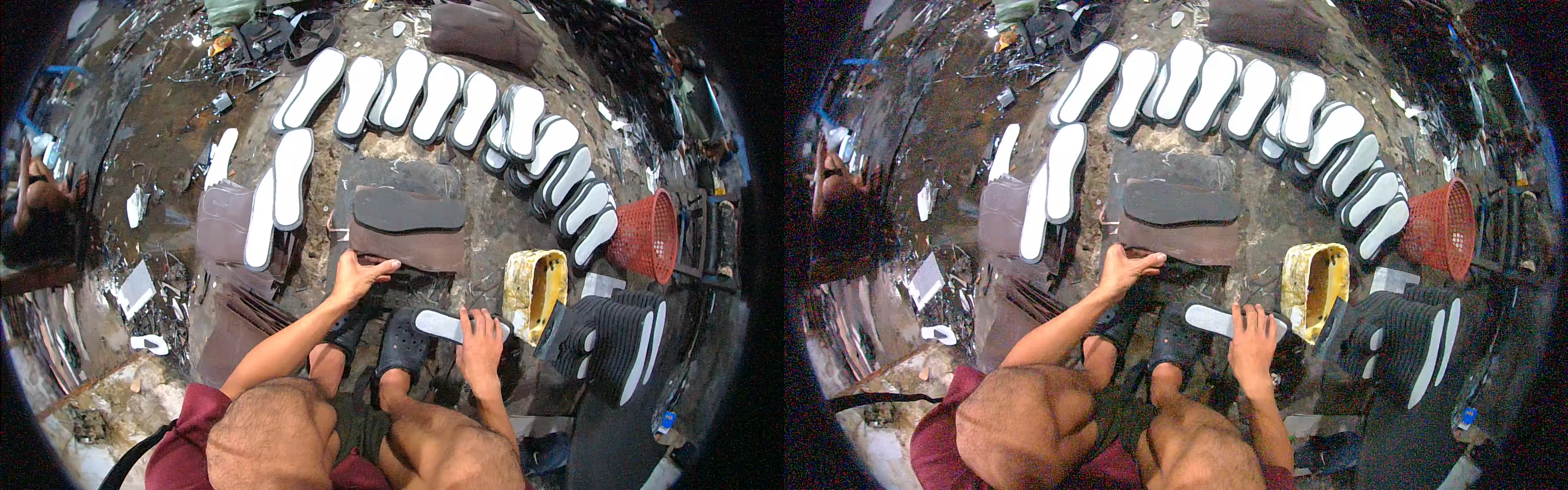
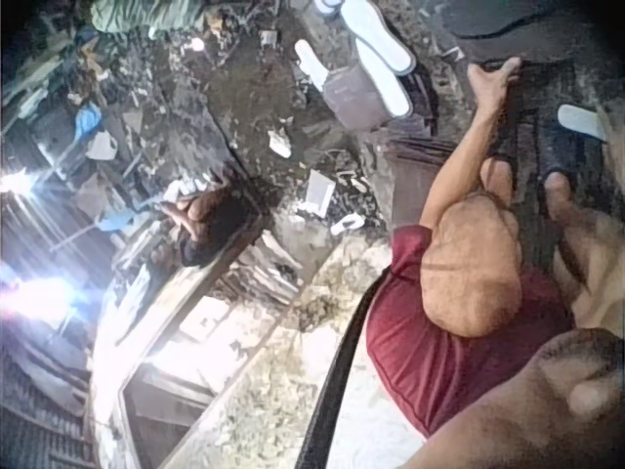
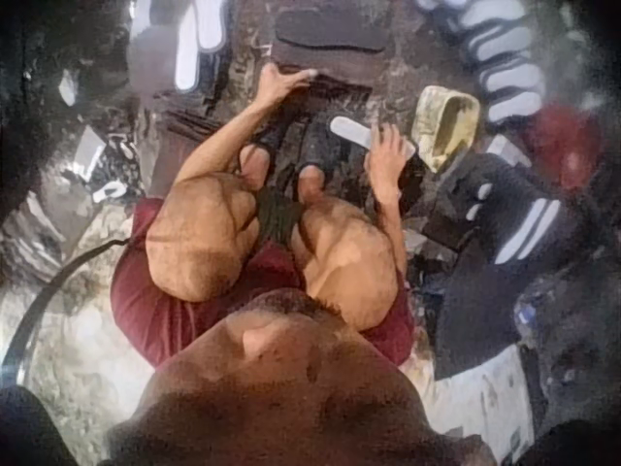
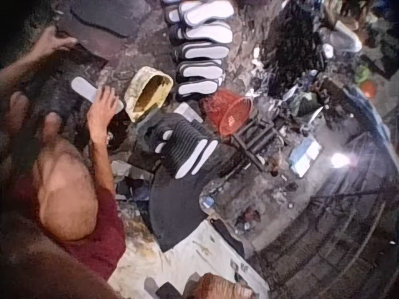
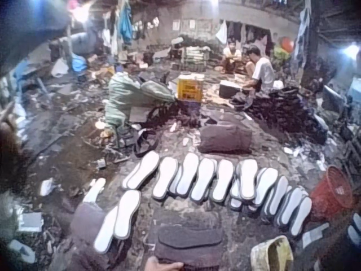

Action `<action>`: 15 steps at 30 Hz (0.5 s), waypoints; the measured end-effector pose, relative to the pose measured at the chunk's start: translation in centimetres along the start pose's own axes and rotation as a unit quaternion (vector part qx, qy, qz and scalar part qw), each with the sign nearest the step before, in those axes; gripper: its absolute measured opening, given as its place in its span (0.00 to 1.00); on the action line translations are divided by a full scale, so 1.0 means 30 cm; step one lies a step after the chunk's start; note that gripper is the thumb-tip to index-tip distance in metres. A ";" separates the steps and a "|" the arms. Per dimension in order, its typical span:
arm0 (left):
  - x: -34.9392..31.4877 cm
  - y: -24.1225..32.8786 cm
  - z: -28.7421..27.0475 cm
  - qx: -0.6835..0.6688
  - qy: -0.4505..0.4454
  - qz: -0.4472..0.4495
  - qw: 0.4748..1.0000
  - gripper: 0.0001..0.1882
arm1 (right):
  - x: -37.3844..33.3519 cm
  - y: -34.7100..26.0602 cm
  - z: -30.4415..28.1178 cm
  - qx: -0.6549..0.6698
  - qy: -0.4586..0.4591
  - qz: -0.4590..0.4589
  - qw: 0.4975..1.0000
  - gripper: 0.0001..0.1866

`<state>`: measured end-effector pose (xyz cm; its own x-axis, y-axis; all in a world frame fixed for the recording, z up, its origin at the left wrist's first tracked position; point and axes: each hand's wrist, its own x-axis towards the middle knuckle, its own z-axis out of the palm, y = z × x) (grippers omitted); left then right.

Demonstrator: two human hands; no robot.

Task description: The person sits on the floor and repeatedly picks up brown insole pieces and white shoe soles, aligns them, and places them together. The person handles the parts one at a time, occasionally adjusting alignment before setting the paired insole and sole aside.

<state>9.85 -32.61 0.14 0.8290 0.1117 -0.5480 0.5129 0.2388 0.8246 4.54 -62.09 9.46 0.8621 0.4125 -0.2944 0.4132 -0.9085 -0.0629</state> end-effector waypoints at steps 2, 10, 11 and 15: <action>-0.031 0.080 -0.047 0.157 -0.047 -0.047 0.985 0.24 | 0.005 -0.023 -0.017 0.042 0.033 0.027 0.998 0.42; 0.015 0.313 -0.270 0.562 0.382 0.255 0.687 0.54 | 0.006 -0.055 0.037 0.038 0.036 0.135 0.990 0.46; 0.027 0.317 -0.338 0.583 0.402 0.210 0.674 0.61 | 0.035 -0.084 0.011 0.073 0.062 0.107 0.990 0.45; 0.040 0.283 -0.460 0.407 0.331 0.221 0.822 0.58 | 0.102 -0.103 -0.059 0.225 0.136 0.067 0.962 0.44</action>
<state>12.13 -17.13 4.56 0.8096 0.5789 0.0968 0.3961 -0.6607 0.6376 6.42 -57.89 10.45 0.9689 0.2365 -0.0728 0.1765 -0.8665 -0.4670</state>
